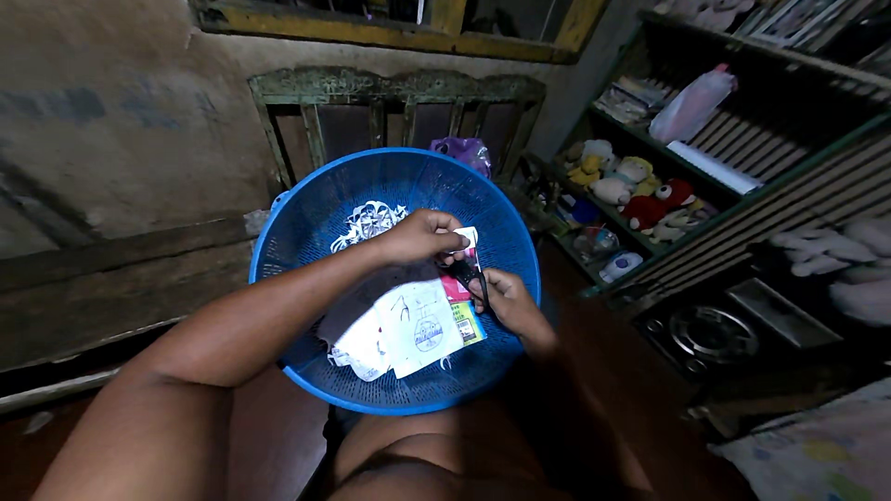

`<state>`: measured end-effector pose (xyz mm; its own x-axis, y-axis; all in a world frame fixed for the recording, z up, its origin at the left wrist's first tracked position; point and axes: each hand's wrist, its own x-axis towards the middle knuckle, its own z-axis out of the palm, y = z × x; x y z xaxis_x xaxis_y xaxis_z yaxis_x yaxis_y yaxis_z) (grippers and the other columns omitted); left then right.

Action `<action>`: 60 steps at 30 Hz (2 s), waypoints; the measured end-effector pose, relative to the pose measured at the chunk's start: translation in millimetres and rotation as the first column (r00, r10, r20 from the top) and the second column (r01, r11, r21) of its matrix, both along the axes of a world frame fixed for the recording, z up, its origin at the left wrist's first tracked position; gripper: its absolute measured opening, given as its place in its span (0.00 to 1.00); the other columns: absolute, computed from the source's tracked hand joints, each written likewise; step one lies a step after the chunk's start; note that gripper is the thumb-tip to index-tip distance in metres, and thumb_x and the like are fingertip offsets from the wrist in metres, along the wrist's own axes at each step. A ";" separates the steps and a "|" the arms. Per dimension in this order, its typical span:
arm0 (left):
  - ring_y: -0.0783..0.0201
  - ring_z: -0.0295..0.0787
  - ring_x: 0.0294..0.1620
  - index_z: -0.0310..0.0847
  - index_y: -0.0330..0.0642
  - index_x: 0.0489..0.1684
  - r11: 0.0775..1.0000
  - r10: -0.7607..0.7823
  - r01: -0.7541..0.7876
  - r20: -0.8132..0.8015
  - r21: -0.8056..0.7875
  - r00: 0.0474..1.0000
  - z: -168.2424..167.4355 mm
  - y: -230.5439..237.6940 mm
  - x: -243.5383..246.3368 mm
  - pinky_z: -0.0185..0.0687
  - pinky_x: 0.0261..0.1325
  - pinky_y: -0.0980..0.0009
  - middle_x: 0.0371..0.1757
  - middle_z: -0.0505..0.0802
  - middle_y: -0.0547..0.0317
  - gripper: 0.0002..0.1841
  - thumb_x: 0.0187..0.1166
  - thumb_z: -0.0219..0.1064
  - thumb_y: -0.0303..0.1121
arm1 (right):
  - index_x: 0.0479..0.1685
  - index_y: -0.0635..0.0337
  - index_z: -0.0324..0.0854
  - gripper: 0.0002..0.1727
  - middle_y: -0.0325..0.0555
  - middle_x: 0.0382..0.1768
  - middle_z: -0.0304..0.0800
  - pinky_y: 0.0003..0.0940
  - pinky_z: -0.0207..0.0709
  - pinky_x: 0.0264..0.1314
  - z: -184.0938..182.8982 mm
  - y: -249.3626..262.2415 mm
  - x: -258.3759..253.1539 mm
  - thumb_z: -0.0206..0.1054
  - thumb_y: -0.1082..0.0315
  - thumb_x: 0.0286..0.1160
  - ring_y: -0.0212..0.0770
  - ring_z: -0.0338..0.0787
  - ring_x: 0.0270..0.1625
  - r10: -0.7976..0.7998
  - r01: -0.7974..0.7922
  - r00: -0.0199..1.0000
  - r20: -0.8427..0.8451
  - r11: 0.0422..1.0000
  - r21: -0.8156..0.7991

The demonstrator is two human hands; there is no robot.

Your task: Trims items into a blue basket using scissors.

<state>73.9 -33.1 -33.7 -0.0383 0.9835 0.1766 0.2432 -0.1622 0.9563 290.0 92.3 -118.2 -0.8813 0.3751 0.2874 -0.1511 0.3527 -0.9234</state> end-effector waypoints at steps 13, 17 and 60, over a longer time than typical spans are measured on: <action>0.62 0.93 0.35 0.86 0.33 0.44 1.000 0.007 -0.007 -0.006 0.006 1.000 1.0 -0.1 0.0 0.92 0.44 0.66 0.36 0.94 0.51 0.09 0.86 0.65 0.31 | 0.44 0.65 0.83 0.17 0.43 0.32 0.87 0.33 0.86 0.38 1.2 -1.9 1.0 0.62 0.58 0.88 0.35 0.87 0.32 0.030 -0.030 0.999 0.011 0.999 -0.017; 0.63 0.93 0.34 0.86 0.33 0.44 0.998 0.049 -0.048 -0.014 0.032 0.999 1.2 -0.4 0.6 0.91 0.43 0.66 0.35 0.95 0.51 0.10 0.87 0.65 0.32 | 0.43 0.64 0.83 0.17 0.42 0.31 0.86 0.32 0.85 0.38 0.4 -1.3 0.8 0.61 0.56 0.88 0.35 0.87 0.32 0.057 -0.057 0.998 0.004 0.998 -0.020; 0.63 0.93 0.34 0.85 0.32 0.45 0.998 0.063 -0.062 0.033 -0.020 0.997 -3.0 0.0 0.5 0.92 0.43 0.66 0.36 0.94 0.51 0.11 0.88 0.63 0.32 | 0.40 0.64 0.84 0.15 0.44 0.31 0.88 0.31 0.85 0.34 1.4 -3.8 2.1 0.62 0.60 0.88 0.36 0.87 0.29 -0.028 0.030 0.998 0.047 0.999 -0.035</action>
<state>74.4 -33.1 -36.7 -0.1057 0.9821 0.1560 0.2197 -0.1299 0.9669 292.1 88.5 -116.8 -0.8820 0.4101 0.2321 -0.0974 0.3233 -0.9413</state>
